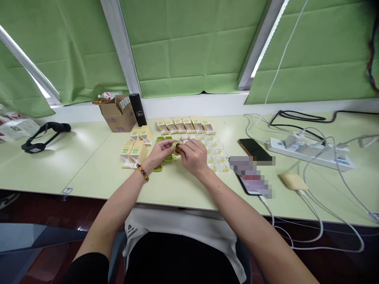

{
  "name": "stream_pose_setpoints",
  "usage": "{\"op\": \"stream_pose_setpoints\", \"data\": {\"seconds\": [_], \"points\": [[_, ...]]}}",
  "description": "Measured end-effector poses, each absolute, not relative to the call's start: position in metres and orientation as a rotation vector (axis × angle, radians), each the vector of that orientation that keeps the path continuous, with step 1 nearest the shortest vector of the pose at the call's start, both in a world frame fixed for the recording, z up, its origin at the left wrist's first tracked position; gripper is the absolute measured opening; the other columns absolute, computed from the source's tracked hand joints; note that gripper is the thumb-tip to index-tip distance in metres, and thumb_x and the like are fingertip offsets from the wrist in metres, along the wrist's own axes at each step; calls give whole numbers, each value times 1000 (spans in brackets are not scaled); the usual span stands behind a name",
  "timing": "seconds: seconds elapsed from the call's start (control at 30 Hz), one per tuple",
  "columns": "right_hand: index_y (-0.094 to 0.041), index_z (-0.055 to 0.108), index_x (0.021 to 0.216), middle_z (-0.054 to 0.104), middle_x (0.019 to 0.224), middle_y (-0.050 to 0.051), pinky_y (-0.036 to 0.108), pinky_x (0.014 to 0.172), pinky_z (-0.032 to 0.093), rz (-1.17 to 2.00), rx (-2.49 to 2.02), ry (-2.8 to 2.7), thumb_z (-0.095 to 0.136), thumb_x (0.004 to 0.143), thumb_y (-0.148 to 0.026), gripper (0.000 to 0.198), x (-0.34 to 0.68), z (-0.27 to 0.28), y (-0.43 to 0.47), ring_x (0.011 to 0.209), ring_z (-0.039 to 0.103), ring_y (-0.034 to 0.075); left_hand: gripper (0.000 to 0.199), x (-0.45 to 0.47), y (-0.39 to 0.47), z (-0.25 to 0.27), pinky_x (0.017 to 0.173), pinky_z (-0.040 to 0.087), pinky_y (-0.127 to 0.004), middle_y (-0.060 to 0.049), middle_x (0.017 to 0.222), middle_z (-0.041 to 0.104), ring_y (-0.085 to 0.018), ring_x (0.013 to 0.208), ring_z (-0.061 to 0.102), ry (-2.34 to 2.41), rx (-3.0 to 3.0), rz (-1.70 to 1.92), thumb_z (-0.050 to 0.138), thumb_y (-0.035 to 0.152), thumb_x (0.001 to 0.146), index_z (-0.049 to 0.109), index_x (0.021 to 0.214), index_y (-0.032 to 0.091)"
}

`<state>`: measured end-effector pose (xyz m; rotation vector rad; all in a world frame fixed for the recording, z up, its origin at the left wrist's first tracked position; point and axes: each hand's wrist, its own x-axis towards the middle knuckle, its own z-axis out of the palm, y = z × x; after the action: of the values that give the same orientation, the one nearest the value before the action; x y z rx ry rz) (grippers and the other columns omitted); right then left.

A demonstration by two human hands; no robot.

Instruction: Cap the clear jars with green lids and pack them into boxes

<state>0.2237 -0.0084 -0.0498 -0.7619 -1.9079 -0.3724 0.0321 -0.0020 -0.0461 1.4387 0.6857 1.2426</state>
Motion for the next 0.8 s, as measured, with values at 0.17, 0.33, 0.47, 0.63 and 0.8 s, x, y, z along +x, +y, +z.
{"op": "stream_pose_setpoints", "data": {"seconds": [0.17,0.33,0.47,0.63,0.8], "points": [[-23,74,85,69,74,6,40,69,37,-324,-736,-1920,51,106,-22,30,223,-52,-6,74,53,23,61,32,0,-48,71,59,-25,-7,81,77,-15,74,72,684,1433,1231,95,56,70,81,111,13],[-23,76,92,71,74,7,39,70,40,-293,-708,-1941,52,107,-27,29,226,-51,-2,75,57,23,62,32,0,-48,76,58,-27,-8,92,80,-15,78,72,724,1434,1289,94,59,69,81,112,15],[-21,76,111,77,87,10,40,73,45,-209,-647,-1973,52,105,-26,25,230,-50,-2,80,63,25,59,31,0,-47,82,57,-29,-7,97,80,-17,87,73,748,1367,1385,95,57,70,82,111,17],[-23,68,132,79,114,13,46,87,55,-103,-663,-1906,56,103,-31,32,230,-53,-3,103,71,31,52,31,-1,-44,88,56,-32,-8,104,79,-18,94,72,808,1358,1563,95,49,73,80,112,19],[-22,56,146,71,138,17,51,103,58,-90,-688,-1887,66,101,-37,49,224,-59,-2,128,67,35,50,37,-4,-44,92,56,-35,-9,104,78,-19,93,70,867,1454,1600,99,39,68,79,109,18]]}}
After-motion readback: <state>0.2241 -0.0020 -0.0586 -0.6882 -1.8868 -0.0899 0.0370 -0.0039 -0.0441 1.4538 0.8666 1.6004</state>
